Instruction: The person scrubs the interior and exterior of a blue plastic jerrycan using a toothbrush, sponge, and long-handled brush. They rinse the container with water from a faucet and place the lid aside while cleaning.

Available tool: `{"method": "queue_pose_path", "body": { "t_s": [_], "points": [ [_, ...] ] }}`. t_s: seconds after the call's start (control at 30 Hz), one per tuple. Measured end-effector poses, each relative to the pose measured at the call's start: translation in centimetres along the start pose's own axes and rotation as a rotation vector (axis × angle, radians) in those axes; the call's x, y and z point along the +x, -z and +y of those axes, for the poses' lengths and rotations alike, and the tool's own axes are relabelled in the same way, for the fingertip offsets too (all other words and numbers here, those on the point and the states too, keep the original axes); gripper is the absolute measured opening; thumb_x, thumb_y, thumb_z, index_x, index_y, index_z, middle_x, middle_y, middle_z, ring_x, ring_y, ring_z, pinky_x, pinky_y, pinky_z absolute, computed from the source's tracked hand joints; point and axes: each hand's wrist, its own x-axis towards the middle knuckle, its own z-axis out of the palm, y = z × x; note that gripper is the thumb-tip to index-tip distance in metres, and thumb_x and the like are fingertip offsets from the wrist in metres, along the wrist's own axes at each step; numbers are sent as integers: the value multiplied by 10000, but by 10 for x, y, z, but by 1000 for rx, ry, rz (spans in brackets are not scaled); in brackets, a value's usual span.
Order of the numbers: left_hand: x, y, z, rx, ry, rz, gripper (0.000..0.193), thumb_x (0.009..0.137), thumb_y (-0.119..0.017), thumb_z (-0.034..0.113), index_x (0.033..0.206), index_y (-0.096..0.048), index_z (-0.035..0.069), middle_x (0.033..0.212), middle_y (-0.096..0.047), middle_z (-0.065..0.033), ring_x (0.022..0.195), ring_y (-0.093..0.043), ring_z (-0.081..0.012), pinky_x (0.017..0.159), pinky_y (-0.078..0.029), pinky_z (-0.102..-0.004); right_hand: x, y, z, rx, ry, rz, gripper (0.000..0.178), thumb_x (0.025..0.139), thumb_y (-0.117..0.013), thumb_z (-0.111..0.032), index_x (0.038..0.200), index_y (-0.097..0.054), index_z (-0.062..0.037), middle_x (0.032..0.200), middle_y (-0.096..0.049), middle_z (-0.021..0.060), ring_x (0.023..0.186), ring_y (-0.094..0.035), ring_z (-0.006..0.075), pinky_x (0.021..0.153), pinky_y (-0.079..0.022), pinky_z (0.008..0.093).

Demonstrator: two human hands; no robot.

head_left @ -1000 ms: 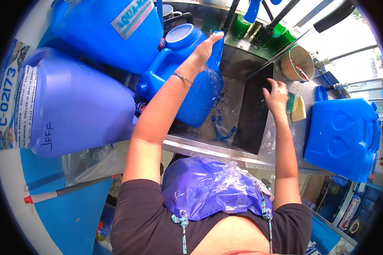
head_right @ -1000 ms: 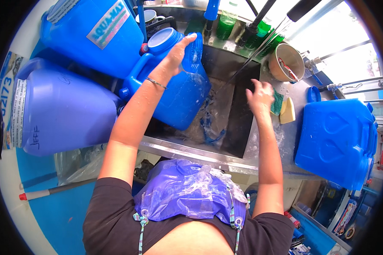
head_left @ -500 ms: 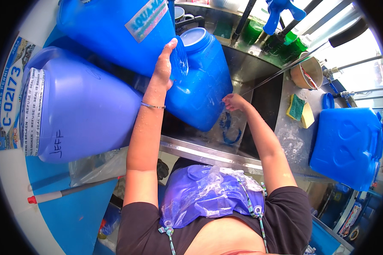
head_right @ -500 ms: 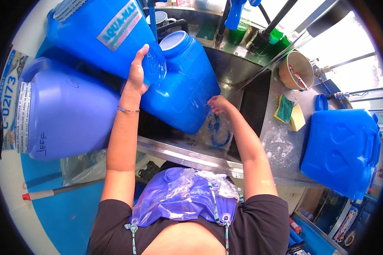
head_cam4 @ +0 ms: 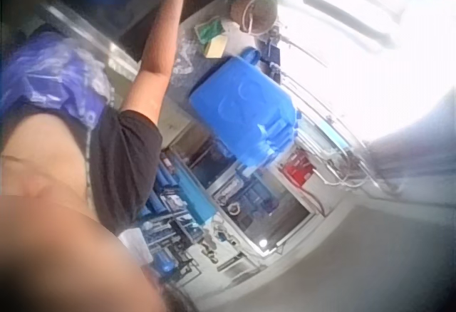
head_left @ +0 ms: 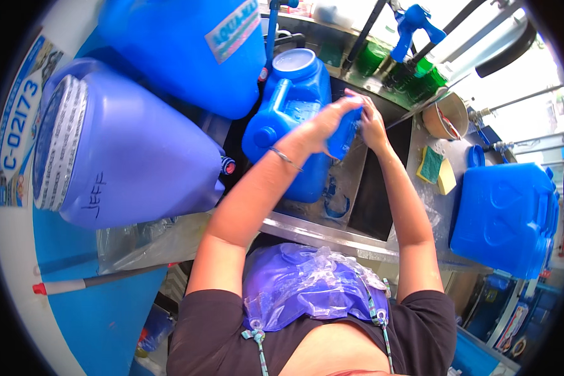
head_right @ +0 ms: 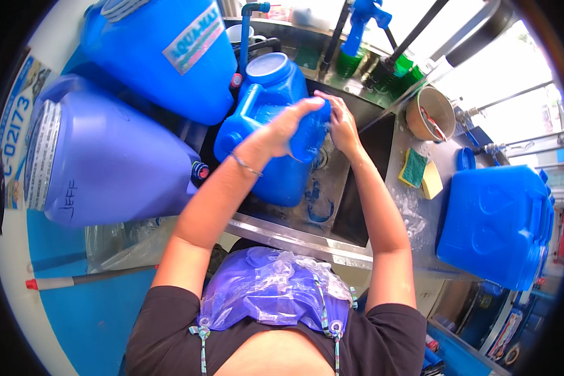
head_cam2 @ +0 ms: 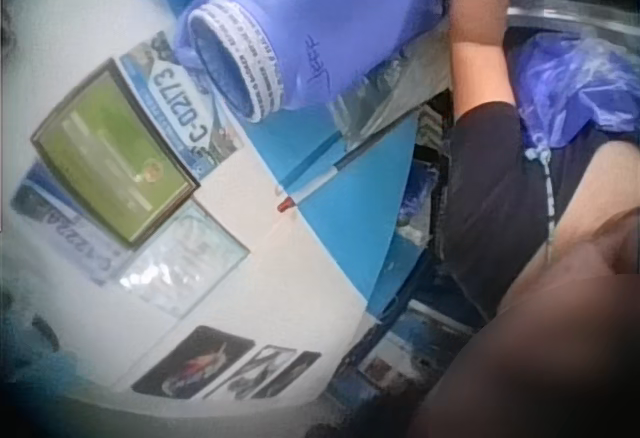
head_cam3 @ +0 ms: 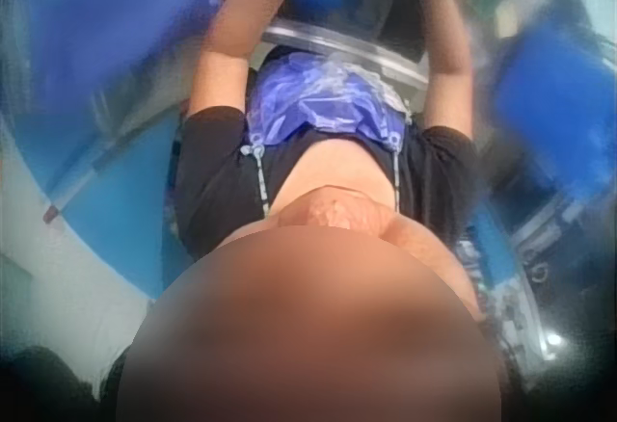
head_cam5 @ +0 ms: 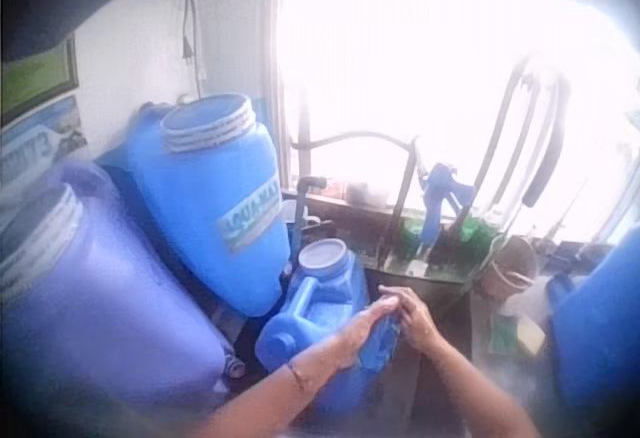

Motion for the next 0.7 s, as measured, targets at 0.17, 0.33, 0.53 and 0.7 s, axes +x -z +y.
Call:
{"method": "queue_pose_path", "body": {
  "t_s": [0.17,0.33,0.53,0.7],
  "points": [
    [5,16,8,58,-87,15,492,896,-609,505,1242,-552,159,1181,-542,-63,1077,-492,-217,900,-431,-434,-25,18,-11,208,-384,-115,369,1022,-475,-281,1310,-588,-80,1193,-638,61,1092,-586,180,954,-454,324],
    [9,19,3,287,-251,92,606,947,-524,493,1377,-481,69,1392,-499,-140,1236,-491,-279,982,-425,-474,-29,23,-34,867,-483,-238,522,996,-541,-341,1454,-417,-124,1241,-579,40,1066,-597,141,922,-509,344],
    [9,43,2,1342,-1006,892,297,891,-642,300,916,-690,8,908,-683,-198,797,-659,-386,716,-518,-438,-13,35,-26,218,-482,-12,377,944,-637,-177,1272,-558,-8,1075,-663,53,1010,-609,136,926,-480,310],
    [0,101,19,1721,-314,1096,322,798,-609,218,947,-659,-63,1009,-659,-282,967,-657,-408,924,-512,-446,-38,109,-8,-742,-283,235,344,889,-525,-94,1228,-579,-125,1058,-678,206,1007,-655,356,902,-492,431]
  ]
}}
